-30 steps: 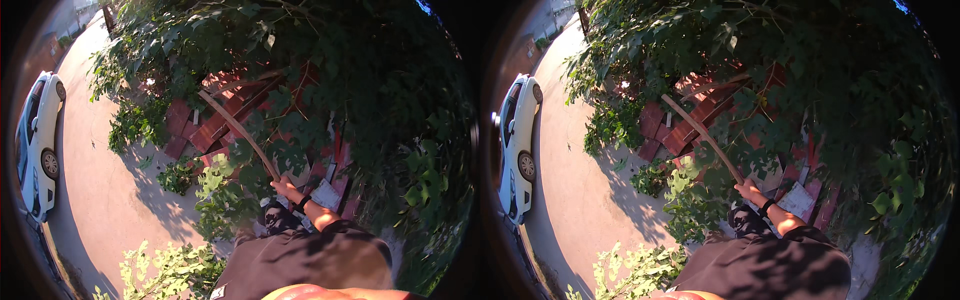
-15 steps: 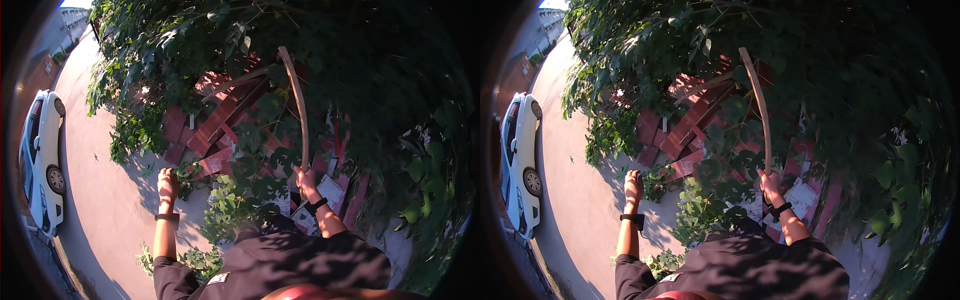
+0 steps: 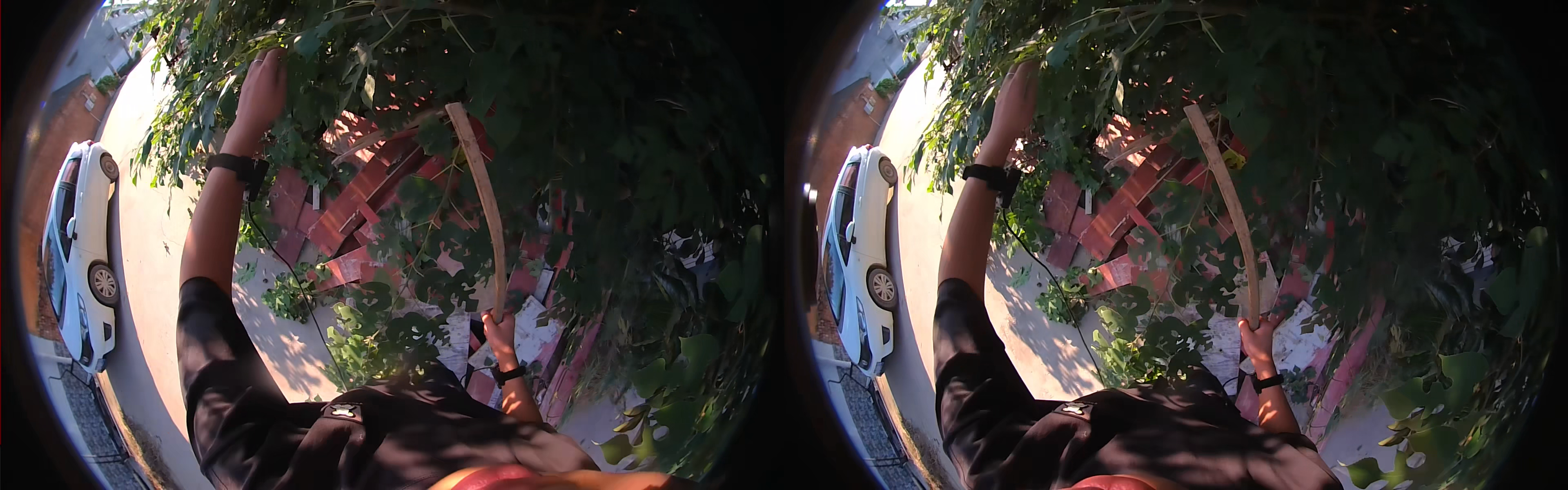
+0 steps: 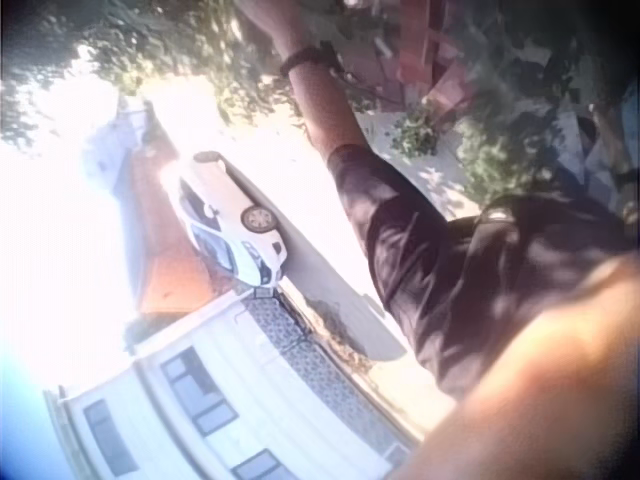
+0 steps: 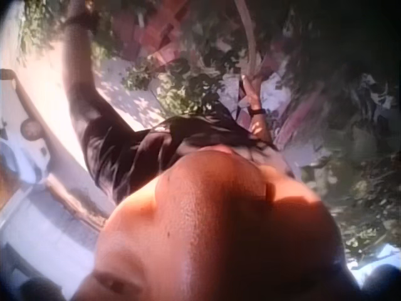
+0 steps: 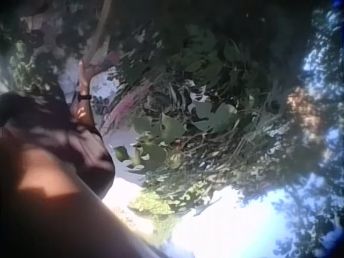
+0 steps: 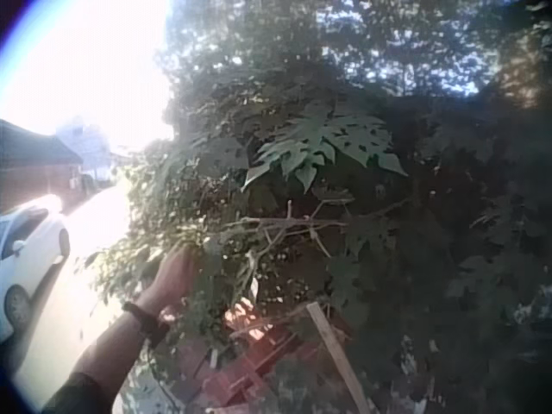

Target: The person picks leaves from a tree by hand while using a long curved stick to pull branches down closer to them.

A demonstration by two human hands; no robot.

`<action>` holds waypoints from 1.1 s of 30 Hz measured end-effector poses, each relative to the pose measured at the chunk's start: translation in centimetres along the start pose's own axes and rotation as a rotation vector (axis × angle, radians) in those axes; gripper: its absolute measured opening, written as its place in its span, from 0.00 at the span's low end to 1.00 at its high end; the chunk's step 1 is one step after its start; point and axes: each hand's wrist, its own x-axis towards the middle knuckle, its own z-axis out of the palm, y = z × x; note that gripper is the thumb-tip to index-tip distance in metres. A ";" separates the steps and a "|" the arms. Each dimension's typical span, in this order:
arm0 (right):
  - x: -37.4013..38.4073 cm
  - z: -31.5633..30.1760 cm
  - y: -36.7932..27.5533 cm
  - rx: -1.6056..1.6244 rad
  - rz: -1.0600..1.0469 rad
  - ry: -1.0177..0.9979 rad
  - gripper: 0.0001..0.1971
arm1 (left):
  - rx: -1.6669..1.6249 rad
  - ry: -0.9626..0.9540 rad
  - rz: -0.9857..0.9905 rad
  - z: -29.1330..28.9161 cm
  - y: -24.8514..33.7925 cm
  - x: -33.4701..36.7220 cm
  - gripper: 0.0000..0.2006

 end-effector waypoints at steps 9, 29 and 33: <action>-1.5 0.0 -7.0 -0.318 -0.112 -0.074 0.13 | 0.404 -0.272 -0.255 5.3 -8.8 4.1 0.17; -10.6 18.0 0.2 -0.297 0.018 -0.029 0.16 | 0.178 -0.199 0.181 5.5 -19.8 -7.8 0.17; -11.2 21.4 -1.5 -0.219 0.050 0.130 0.17 | 0.081 -0.250 0.042 8.7 -15.6 -12.5 0.15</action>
